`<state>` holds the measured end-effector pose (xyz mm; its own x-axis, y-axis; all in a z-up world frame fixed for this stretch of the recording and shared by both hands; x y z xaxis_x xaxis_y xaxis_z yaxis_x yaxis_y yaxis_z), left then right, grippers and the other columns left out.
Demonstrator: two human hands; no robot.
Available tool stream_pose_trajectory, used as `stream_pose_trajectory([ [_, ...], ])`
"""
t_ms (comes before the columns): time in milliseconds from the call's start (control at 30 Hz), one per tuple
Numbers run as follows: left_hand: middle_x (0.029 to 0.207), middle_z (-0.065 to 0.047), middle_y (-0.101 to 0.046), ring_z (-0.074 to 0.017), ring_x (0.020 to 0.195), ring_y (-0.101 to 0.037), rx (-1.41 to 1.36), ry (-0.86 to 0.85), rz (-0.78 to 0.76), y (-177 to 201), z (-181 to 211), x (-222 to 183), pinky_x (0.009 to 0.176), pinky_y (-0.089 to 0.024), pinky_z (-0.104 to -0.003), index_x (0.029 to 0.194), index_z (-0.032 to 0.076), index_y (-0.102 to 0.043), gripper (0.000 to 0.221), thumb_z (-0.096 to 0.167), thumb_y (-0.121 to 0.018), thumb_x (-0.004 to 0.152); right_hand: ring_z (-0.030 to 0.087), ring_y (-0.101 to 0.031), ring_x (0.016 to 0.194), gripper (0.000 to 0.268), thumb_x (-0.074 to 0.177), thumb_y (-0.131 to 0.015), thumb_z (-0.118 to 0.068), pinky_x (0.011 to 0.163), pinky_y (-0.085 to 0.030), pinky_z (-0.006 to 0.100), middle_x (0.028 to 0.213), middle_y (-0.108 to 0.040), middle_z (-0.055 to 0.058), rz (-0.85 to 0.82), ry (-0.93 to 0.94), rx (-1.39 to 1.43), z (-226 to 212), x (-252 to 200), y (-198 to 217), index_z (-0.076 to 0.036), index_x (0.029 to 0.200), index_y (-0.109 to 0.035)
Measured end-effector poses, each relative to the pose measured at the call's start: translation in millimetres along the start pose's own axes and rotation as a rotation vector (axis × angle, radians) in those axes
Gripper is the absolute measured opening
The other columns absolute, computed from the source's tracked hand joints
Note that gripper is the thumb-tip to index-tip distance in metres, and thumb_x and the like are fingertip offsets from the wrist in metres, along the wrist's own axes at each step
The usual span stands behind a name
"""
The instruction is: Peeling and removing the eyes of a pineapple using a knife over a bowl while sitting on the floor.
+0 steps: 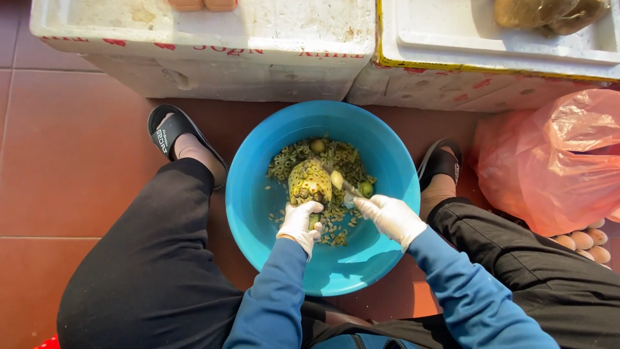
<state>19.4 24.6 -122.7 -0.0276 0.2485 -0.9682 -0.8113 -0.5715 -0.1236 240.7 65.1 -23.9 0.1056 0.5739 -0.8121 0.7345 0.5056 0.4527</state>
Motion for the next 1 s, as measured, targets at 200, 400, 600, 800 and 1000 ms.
stream_pose_trajectory([
  [200,0.133,-0.026,-0.043,-0.0214,0.061,-0.054,0.135,-0.039,0.054,0.2,-16.8,28.0,0.041,-0.050,-0.024,0.157,0.025,-0.020,0.100,-0.004,-0.070,0.075,0.037,-0.067,0.124,0.075,0.093,-0.051,-0.074,0.107,-0.052,0.047,0.127,-0.072,0.020,-0.099,0.010,-0.563,-40.3,-44.4,6.5,-0.013,0.134,-0.064],
  [400,0.124,-0.027,-0.052,-0.0262,0.066,-0.065,0.294,-0.103,0.074,-6.4,-10.2,10.2,0.045,-0.057,-0.029,0.162,0.027,-0.012,0.108,-0.009,-0.063,0.074,0.037,-0.065,0.127,0.076,0.096,-0.049,-0.073,0.109,-0.050,0.049,0.132,-0.070,0.019,-0.128,-0.016,-0.702,-47.4,-50.4,6.8,-0.013,0.142,-0.060],
  [600,0.112,-0.021,-0.066,-0.0330,0.092,-0.073,0.617,-0.146,0.046,-10.7,2.6,-14.1,0.063,-0.066,-0.041,0.144,0.013,-0.029,0.086,0.003,-0.075,0.073,0.038,-0.069,0.120,0.082,0.092,-0.038,-0.083,0.102,-0.053,0.049,0.123,-0.073,0.020,-0.086,0.028,-0.744,-48.0,-22.8,-6.0,-0.012,0.124,-0.063],
  [800,0.131,-0.025,-0.059,-0.0412,0.122,-0.065,0.649,-0.182,-0.021,-20.9,22.3,-45.5,0.094,-0.063,-0.053,0.158,0.007,-0.010,0.103,-0.001,-0.068,0.073,0.038,-0.070,0.115,0.074,0.092,-0.042,-0.079,0.100,-0.055,0.047,0.115,-0.074,0.021,-0.075,0.074,-0.712,-55.6,-16.6,-9.8,-0.012,0.108,-0.067],
  [1000,0.102,-0.017,-0.068,-0.0328,0.089,-0.076,0.787,-0.131,0.066,-12.4,-5.0,-13.5,0.071,-0.065,-0.044,0.159,0.022,-0.011,0.101,0.012,-0.071,0.078,0.035,-0.072,0.109,0.078,0.090,-0.037,-0.084,0.095,-0.054,0.042,0.106,-0.075,0.019,-0.031,0.069,-0.678,-43.1,1.9,-16.7,-0.012,0.098,-0.065],
])
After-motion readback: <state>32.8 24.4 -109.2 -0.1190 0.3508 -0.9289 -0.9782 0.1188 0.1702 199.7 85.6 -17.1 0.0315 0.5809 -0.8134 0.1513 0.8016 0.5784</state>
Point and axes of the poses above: each hand's wrist, its own x-axis towards the middle knuckle, its own y-axis out of the back of the hand, z = x × y, the point moved 6 cm from there along x, towards the middle knuckle
